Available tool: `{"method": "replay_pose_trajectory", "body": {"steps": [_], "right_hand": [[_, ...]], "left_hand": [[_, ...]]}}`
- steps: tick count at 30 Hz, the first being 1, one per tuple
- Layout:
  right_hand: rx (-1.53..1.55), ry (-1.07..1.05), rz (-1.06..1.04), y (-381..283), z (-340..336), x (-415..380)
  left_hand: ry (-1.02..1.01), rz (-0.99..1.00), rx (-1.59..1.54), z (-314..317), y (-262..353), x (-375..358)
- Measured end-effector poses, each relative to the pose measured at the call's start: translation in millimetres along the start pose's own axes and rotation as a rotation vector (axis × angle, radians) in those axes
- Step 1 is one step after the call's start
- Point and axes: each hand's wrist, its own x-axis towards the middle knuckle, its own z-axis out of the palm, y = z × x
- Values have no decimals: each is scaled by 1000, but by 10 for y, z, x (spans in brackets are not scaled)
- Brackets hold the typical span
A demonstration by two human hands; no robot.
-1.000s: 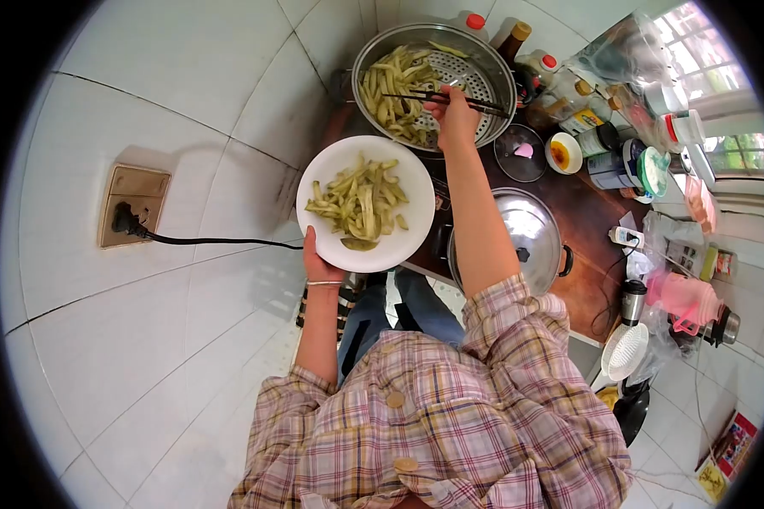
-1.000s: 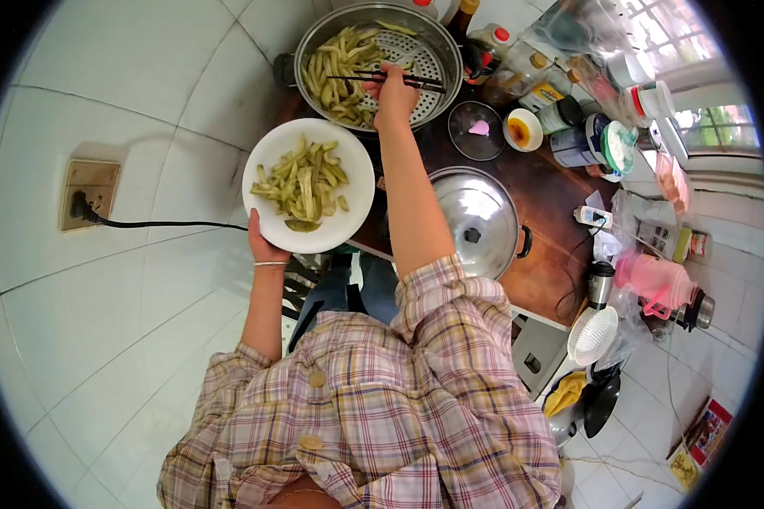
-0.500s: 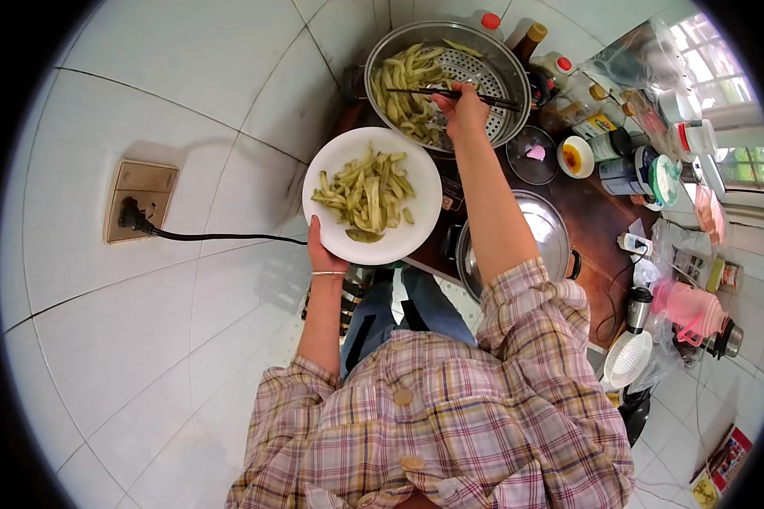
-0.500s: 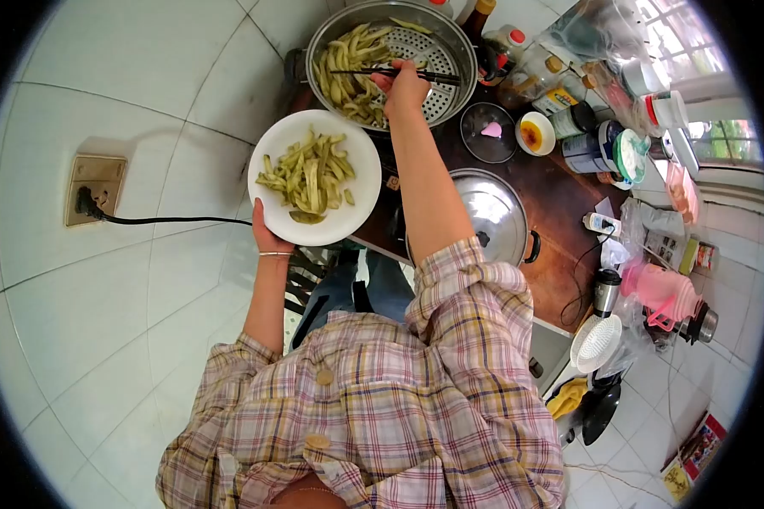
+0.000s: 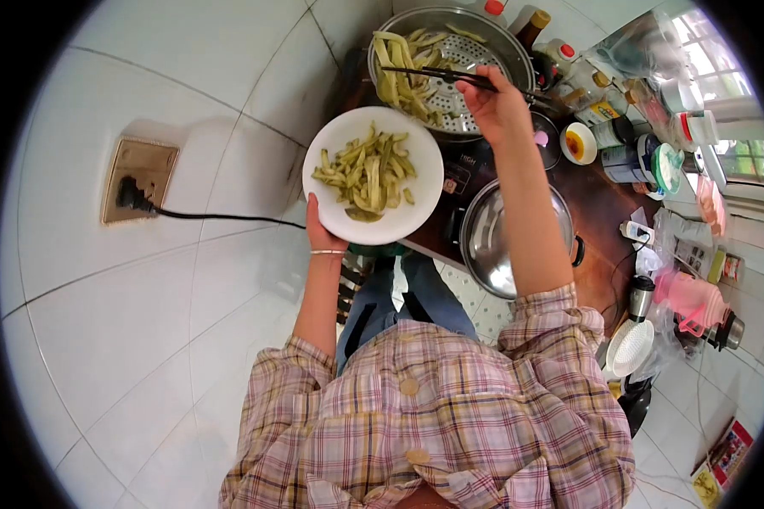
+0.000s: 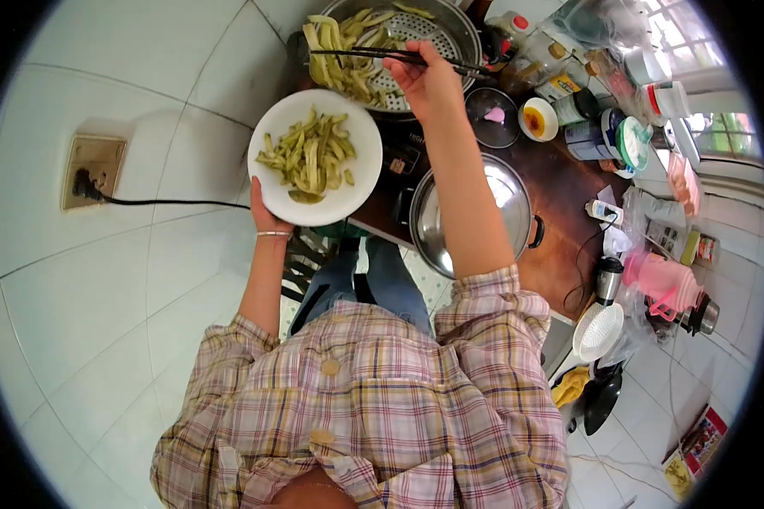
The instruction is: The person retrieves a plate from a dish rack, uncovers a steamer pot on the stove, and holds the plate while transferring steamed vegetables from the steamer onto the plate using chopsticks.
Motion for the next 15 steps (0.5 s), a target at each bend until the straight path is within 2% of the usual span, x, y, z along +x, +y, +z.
{"method": "replay_pose_trajectory", "body": {"steps": [6, 8, 10, 12, 15], "right_hand": [[-183, -113, 37, 21, 257, -846], [-446, -184, -26, 159, 330, -1057], [-556, -173, -72, 248, 321, -1156], [-789, -101, -169, 208, 294, -1222], [-791, -42, -261, 10, 312, -1433]], "left_hand": [[19, -1, 1, -31, -3, -16], [4, -15, -28, -59, 1, -8], [-17, -11, -39, -68, 4, -4], [-22, -15, -37, -60, 12, -14], [-31, -39, -47, -47, 24, -72]]}}
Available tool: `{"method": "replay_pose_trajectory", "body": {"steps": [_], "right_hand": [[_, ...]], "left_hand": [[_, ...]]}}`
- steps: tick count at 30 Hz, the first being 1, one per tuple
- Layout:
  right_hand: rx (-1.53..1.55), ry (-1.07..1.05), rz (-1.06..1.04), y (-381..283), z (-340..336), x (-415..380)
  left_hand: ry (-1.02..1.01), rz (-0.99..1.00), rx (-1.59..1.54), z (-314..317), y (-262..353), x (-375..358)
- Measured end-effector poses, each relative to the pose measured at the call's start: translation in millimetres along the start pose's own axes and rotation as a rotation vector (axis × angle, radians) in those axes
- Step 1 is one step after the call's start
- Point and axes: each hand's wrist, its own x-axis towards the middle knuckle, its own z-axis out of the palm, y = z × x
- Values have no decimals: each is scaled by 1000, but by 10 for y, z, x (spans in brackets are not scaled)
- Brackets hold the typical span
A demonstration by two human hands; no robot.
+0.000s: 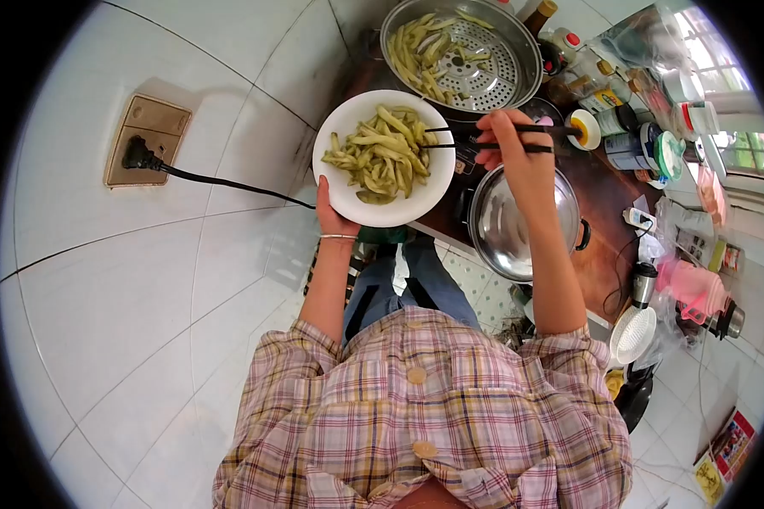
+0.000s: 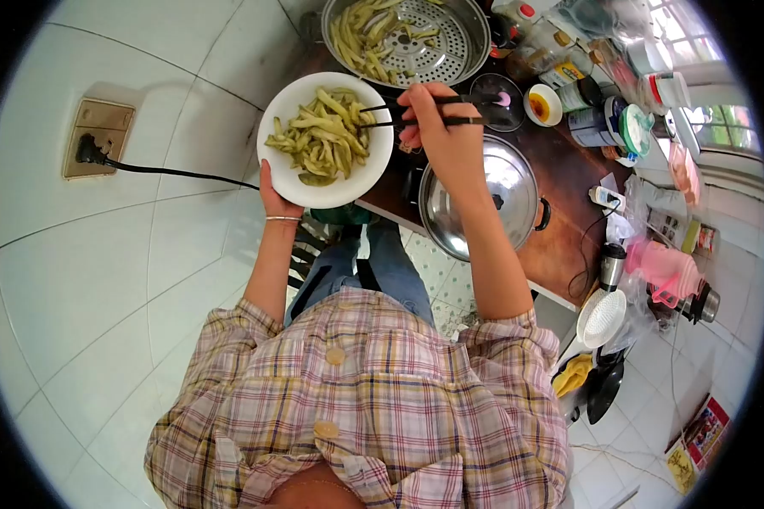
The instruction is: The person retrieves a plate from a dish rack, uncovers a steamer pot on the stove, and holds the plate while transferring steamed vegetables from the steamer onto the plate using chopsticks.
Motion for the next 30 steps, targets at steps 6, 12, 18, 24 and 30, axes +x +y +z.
{"method": "replay_pose_trajectory", "body": {"steps": [6, 12, 18, 24, 30], "right_hand": [[-225, -100, -267, 491, 393, -276], [-50, -98, -56, 116, 121, -15], [55, 74, -287, 354, -391, 1317], [62, -4, -194, 974, -338, 2076], [182, 70, -134, 1176, -182, 2362]], "left_hand": [[-34, 12, 5, -34, -19, -18], [12, -22, 53, -111, -20, -27], [48, -8, 42, -117, -8, -13], [42, 15, 19, -68, 19, 0], [37, 50, 14, -100, 5, 10]]}}
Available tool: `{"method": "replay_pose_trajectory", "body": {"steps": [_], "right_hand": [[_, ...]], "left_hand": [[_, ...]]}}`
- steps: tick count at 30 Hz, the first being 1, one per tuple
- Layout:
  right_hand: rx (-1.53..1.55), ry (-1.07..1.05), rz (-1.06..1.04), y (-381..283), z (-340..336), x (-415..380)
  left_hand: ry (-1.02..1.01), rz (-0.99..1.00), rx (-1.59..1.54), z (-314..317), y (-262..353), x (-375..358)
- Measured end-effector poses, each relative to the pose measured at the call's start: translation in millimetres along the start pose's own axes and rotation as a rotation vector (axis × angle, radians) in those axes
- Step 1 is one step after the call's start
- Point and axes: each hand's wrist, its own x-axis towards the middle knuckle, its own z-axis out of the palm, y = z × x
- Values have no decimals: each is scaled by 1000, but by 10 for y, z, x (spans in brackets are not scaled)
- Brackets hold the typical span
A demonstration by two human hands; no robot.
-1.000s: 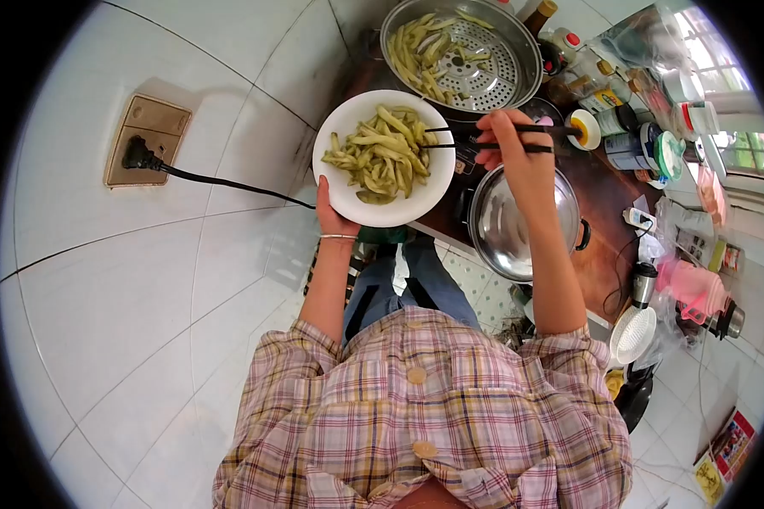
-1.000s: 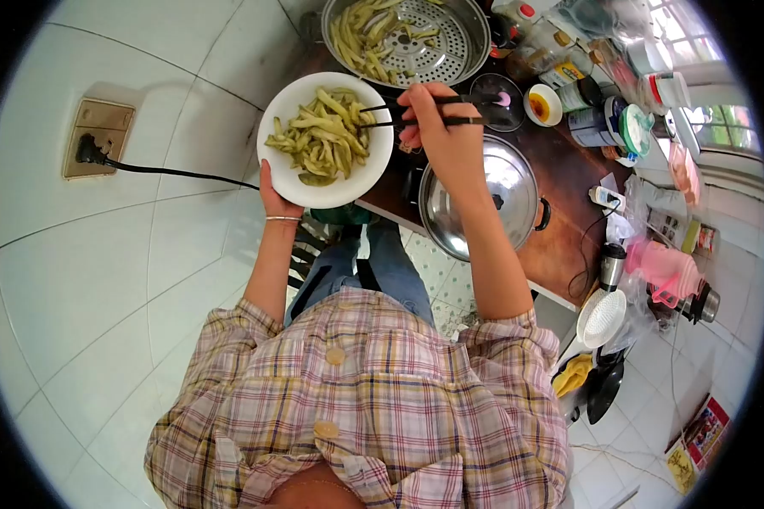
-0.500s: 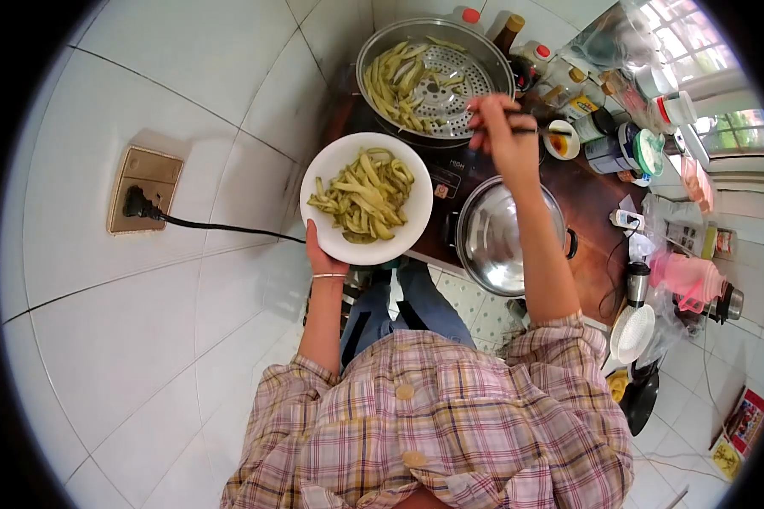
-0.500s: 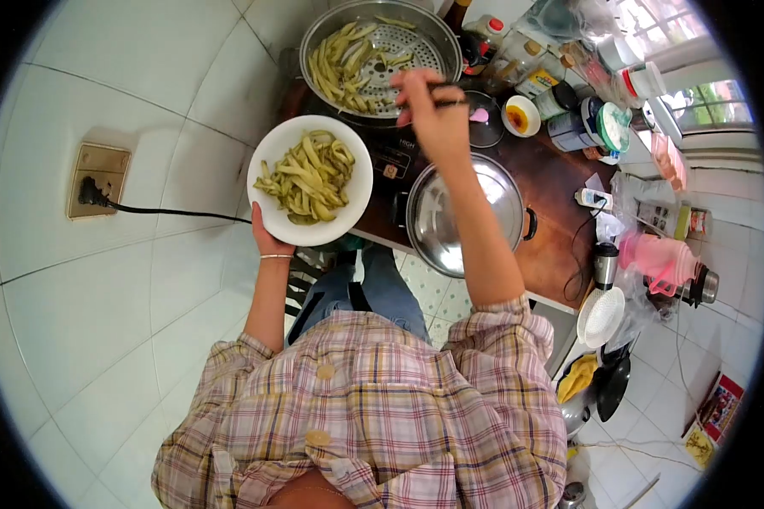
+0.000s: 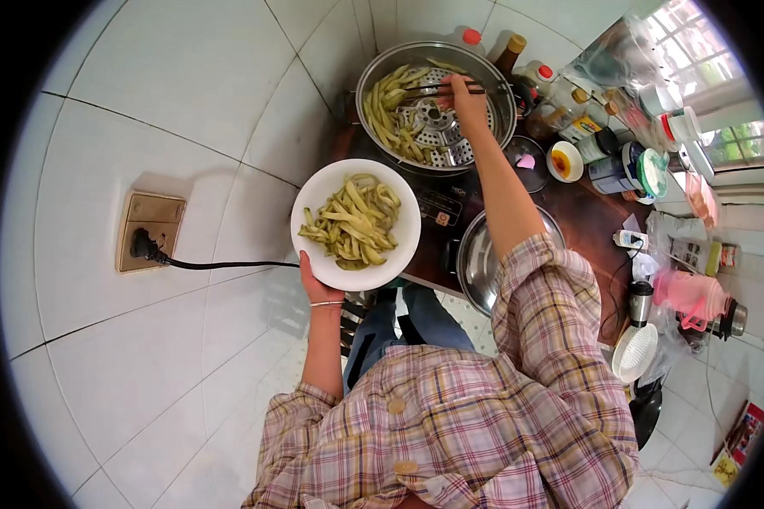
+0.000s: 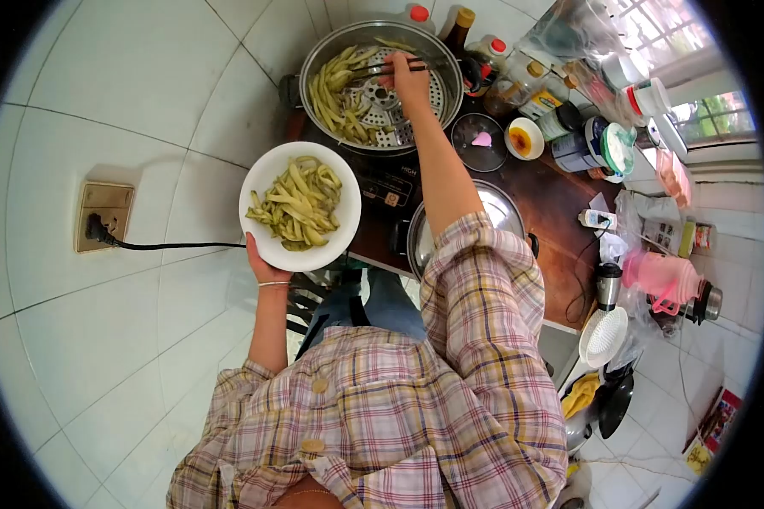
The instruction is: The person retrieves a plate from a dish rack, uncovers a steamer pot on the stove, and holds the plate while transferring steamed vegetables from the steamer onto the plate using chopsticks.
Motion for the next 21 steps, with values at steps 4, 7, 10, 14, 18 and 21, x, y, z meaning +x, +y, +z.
{"method": "replay_pose_trajectory", "body": {"steps": [4, 7, 10, 14, 18, 21], "right_hand": [[77, 87, 82, 30, 28, 107], [169, 65, 102, -102, -28, 18], [283, 38, 94, -346, -33, -169], [347, -131, 33, -805, 14, -636], [209, -250, 56, -1177, 350, -1269], [-117, -408, 164, -1197, 643, -1658]], "left_hand": [[36, 15, 8, 9, 0, 3], [9, 9, 11, -36, -19, 34], [31, 23, 33, -30, -20, 39], [38, 28, 19, 65, -6, 13], [37, 31, -22, 115, 4, -24], [-22, 43, -54, 113, 9, -2]]}}
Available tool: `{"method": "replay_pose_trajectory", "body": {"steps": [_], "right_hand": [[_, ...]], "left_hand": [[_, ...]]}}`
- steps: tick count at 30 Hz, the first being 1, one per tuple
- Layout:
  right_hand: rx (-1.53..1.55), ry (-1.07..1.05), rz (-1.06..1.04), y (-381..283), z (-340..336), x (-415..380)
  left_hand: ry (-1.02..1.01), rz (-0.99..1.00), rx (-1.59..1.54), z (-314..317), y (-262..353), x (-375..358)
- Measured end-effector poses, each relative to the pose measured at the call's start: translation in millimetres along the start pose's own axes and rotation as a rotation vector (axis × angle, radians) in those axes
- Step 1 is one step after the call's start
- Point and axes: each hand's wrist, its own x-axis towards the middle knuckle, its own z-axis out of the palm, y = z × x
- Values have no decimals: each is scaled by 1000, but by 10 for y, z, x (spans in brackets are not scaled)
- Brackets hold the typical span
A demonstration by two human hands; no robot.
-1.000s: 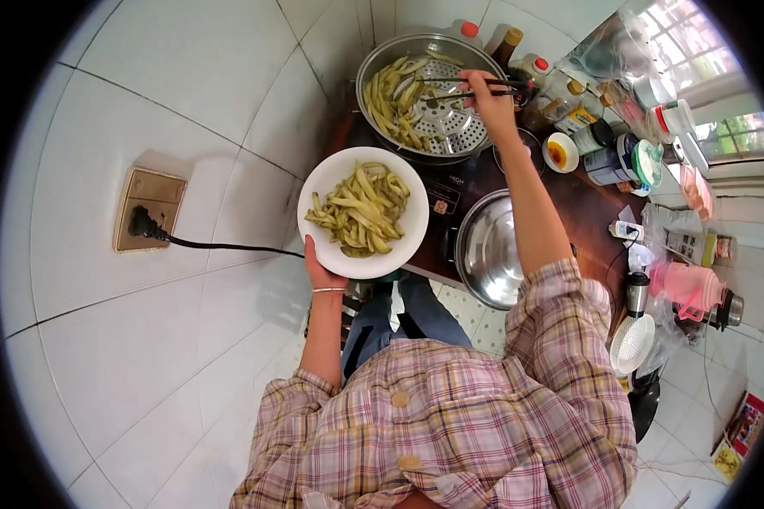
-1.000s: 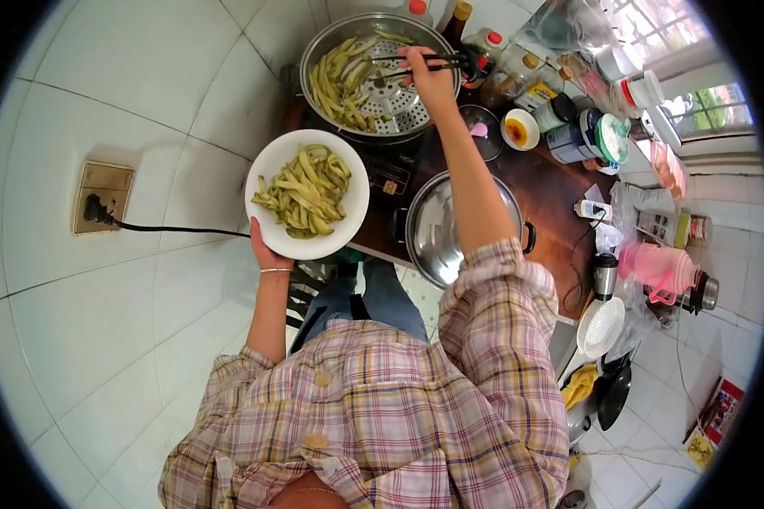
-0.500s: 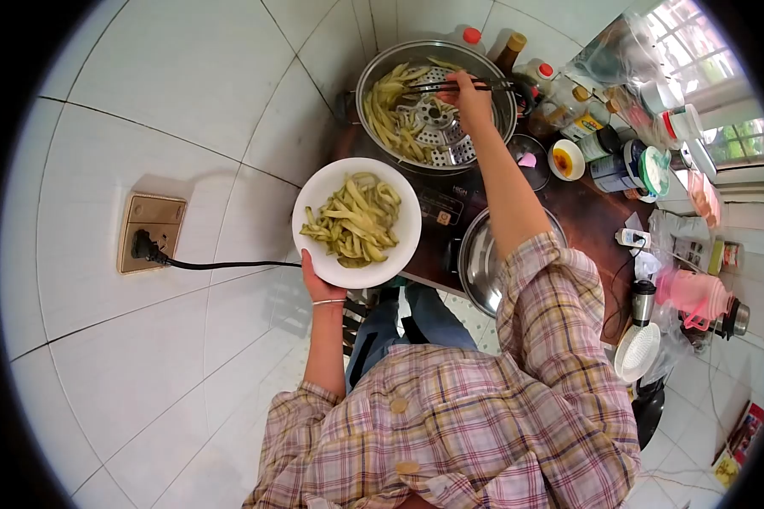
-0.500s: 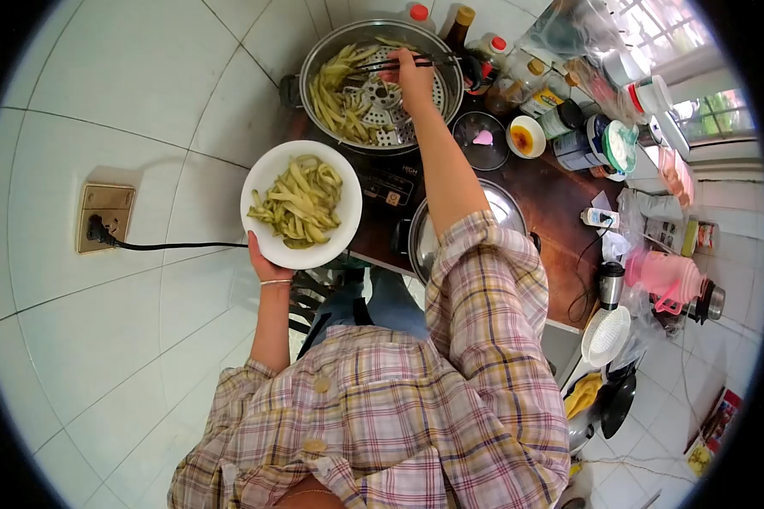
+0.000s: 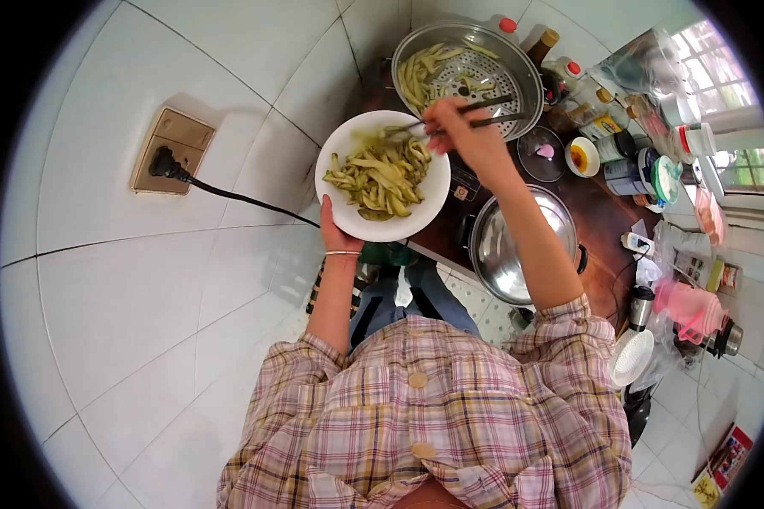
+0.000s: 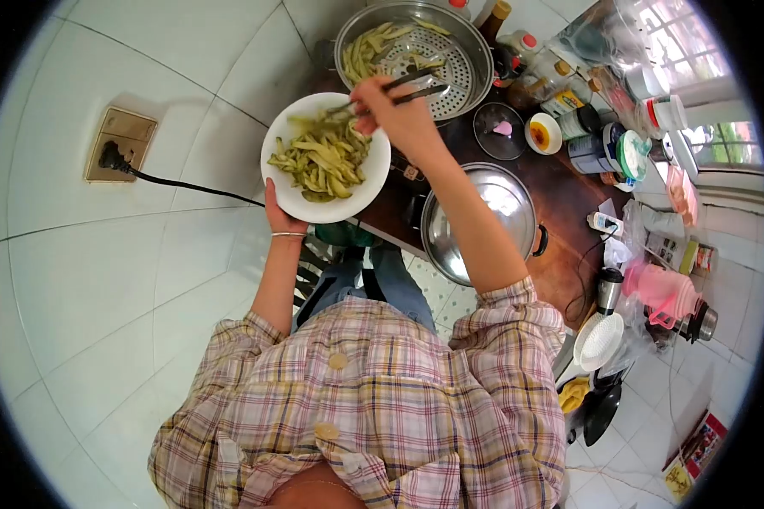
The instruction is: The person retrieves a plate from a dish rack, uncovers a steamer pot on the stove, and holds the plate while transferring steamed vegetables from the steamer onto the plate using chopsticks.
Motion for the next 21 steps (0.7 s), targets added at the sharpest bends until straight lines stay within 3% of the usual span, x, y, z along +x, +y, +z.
{"method": "replay_pose_trajectory", "body": {"steps": [4, 6, 9, 14, 21], "right_hand": [[40, 91, -36, -233, -204, 34], [123, 251, -172, -50, -526, 344], [233, 404, -91, 403, -848, 852], [424, 602, 50, 788, -543, 1260], [433, 665, -1, 950, -373, 1500]], "left_hand": [[1, 3, 44, -7, 26, 10], [-6, -12, 28, -5, 39, 15], [12, -22, 19, -36, 28, 2], [49, -5, 50, 11, 31, 1], [20, -9, 19, -58, 6, 15]]}}
